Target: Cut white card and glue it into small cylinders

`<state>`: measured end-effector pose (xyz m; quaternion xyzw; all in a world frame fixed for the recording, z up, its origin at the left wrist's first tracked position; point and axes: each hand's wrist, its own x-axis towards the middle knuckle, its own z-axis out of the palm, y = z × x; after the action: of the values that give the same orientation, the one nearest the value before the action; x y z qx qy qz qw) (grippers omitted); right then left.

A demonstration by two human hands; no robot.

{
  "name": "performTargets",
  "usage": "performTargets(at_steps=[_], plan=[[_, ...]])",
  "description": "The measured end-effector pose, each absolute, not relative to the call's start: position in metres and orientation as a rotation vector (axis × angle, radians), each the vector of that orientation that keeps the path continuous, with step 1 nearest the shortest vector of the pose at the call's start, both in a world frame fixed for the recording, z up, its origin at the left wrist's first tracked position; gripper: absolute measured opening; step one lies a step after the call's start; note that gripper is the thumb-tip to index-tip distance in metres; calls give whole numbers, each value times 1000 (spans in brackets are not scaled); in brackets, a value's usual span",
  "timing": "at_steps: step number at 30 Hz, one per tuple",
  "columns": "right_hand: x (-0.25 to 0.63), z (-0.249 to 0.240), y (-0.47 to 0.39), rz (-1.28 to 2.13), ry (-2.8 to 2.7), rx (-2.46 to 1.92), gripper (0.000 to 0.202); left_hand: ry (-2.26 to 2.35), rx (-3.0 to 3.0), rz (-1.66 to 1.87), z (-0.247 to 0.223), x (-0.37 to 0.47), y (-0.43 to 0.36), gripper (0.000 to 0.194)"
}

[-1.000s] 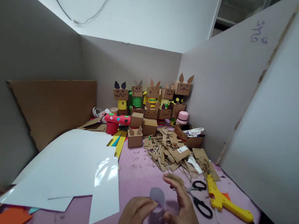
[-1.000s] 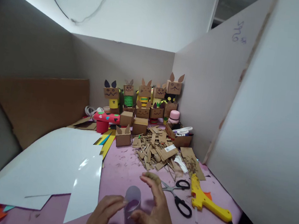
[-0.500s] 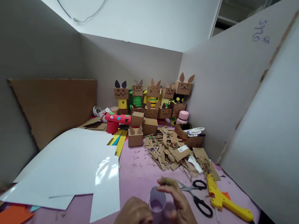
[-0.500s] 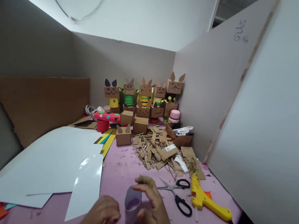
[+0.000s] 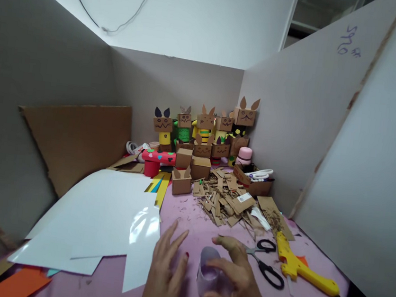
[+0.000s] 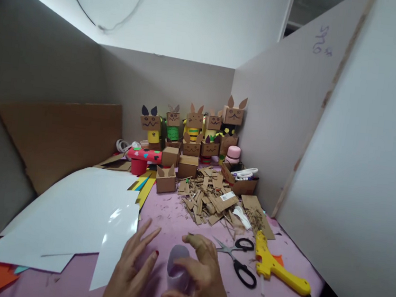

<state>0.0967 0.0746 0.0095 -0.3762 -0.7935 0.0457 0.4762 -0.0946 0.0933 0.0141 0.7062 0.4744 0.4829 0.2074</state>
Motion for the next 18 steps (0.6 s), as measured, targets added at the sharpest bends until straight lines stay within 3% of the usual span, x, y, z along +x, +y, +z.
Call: performTargets(at_steps=[3,7,13,18], plan=[[95,13,75,122,-2040,-940,11,1119,1855,1109,15,-92,91,44],[98,19,75,190,-1987,-878,11,957,1807,989,17,-92,90,58],[98,25,72,168,-2051,-756,10,811,1920,1111,23,-92,89,31],[101,27,72,78,-2071,-745,8,713,2419,1139,28,-101,91,36]])
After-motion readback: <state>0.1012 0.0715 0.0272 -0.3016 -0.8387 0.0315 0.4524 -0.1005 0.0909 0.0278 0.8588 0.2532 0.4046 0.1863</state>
